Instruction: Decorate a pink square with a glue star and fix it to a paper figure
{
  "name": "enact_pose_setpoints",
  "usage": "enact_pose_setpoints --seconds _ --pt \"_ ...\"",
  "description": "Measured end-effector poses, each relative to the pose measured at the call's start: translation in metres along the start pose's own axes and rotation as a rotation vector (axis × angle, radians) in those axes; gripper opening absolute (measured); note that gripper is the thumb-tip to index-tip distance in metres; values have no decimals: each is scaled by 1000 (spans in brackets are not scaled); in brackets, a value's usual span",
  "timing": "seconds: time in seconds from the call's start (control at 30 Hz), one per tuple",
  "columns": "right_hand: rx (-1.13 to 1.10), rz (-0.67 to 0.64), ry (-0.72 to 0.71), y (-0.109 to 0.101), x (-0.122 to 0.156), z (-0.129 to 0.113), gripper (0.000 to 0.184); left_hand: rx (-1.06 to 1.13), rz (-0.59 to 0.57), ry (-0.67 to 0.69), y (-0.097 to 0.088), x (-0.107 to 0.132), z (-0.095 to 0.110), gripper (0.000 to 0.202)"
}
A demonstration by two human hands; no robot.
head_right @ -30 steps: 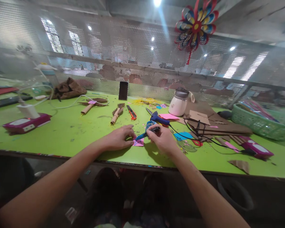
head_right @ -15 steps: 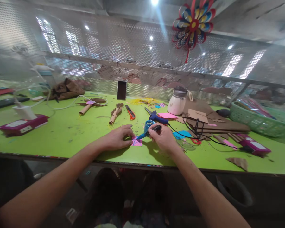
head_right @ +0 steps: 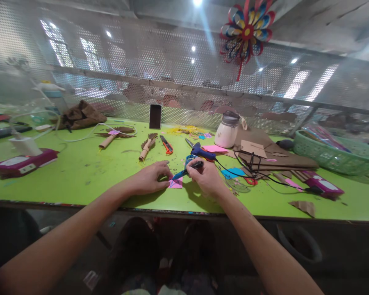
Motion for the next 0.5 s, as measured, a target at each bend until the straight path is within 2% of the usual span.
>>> enact_pose_setpoints --seconds 0.27,0.5 --pt "0 -18 1 -1 -1 0 17 -10 -9 -9 0 0 0 22" --pt "-25 42 33 -15 5 8 19 -1 -19 -19 1 0 -1 23"
Point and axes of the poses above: each hand's wrist, its own x-axis away from the middle knuckle, its own y-axis out of the palm, z = x × y, the point moved 10 cm from there along -x, towards the middle knuckle, and after that the axes turned 14 degrees about -z, right-handed, at the moved point
